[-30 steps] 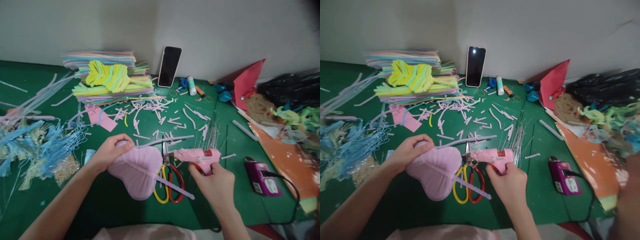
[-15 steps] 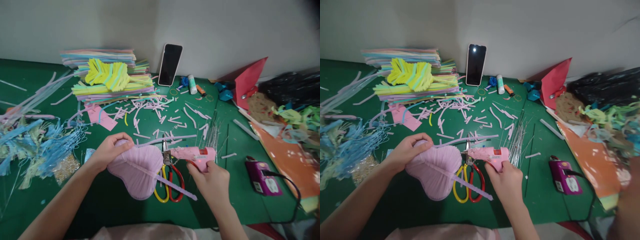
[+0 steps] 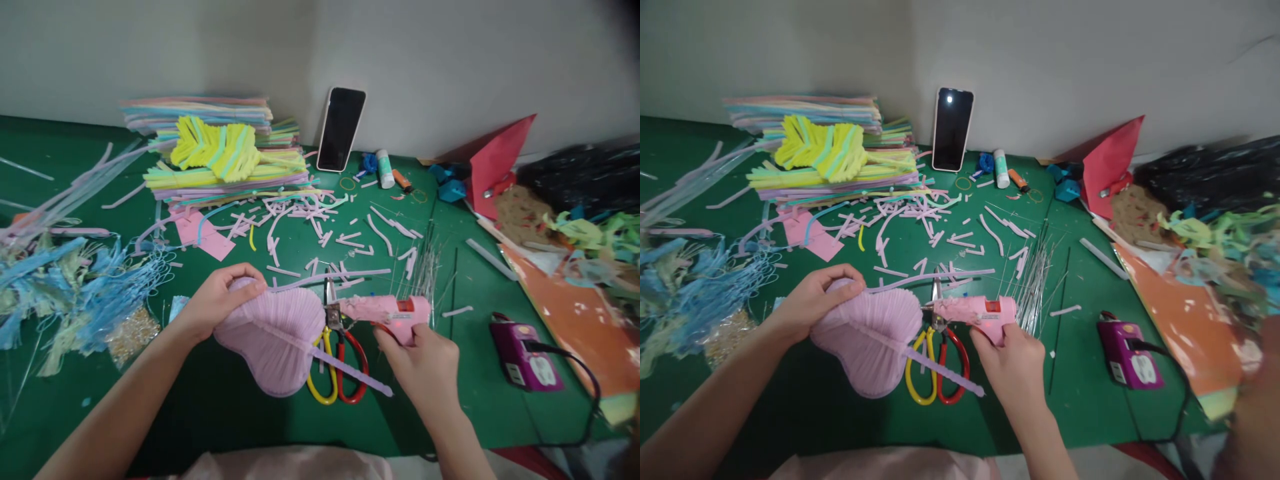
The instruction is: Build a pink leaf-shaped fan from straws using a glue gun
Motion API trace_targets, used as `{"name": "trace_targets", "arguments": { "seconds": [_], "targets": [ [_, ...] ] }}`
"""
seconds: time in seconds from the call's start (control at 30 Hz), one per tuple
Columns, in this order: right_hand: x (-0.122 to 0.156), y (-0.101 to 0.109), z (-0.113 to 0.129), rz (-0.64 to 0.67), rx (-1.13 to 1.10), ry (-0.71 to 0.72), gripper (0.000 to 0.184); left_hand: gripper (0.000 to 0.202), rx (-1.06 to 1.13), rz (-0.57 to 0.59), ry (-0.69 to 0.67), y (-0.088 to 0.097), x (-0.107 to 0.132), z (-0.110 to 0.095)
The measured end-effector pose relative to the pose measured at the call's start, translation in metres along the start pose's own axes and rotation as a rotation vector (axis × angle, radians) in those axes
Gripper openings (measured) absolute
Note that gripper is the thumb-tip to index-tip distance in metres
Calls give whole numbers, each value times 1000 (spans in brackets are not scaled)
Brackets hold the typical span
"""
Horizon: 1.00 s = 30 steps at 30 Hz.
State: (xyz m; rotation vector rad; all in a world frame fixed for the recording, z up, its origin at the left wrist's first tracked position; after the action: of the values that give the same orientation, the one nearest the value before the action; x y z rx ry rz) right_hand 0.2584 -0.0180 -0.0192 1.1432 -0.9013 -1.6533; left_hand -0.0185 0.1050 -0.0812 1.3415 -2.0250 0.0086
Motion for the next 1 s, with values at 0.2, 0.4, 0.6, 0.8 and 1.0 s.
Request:
{"name": "trace_targets", "arguments": {
  "seconds": [0.2,0.4,0.6,0.8,1.0],
  "targets": [
    [3,-15,-24,114,-24,-149,42,26,8,-2,-19,2,2,-5],
    [9,-27,-63,306,118,-164,49,26,36,43,-63,1,10,-18],
    [-19,44,-3,-16,199,145,49,27,-20,99,-76,-2,18,-29],
    [-51,10,80,356,-465,462,22,28,-93,162,-181,-4,22,-55],
    [-53,-14,79,588,-631,415,23,30,-79,231,-268,-6,18,-66]
  ]
}}
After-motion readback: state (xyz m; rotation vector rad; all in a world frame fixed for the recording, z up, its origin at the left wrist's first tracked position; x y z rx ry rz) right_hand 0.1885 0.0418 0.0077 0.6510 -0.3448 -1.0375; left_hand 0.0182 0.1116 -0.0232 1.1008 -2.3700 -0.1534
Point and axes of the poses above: each hand's wrist, its own x-axis away from the middle knuckle, its own y-axis out of the back of the hand, z = x × y, the point moved 9 cm from there along -x, towards the middle knuckle, and after that the axes turned 15 degrees about y, right-handed, at the moved point
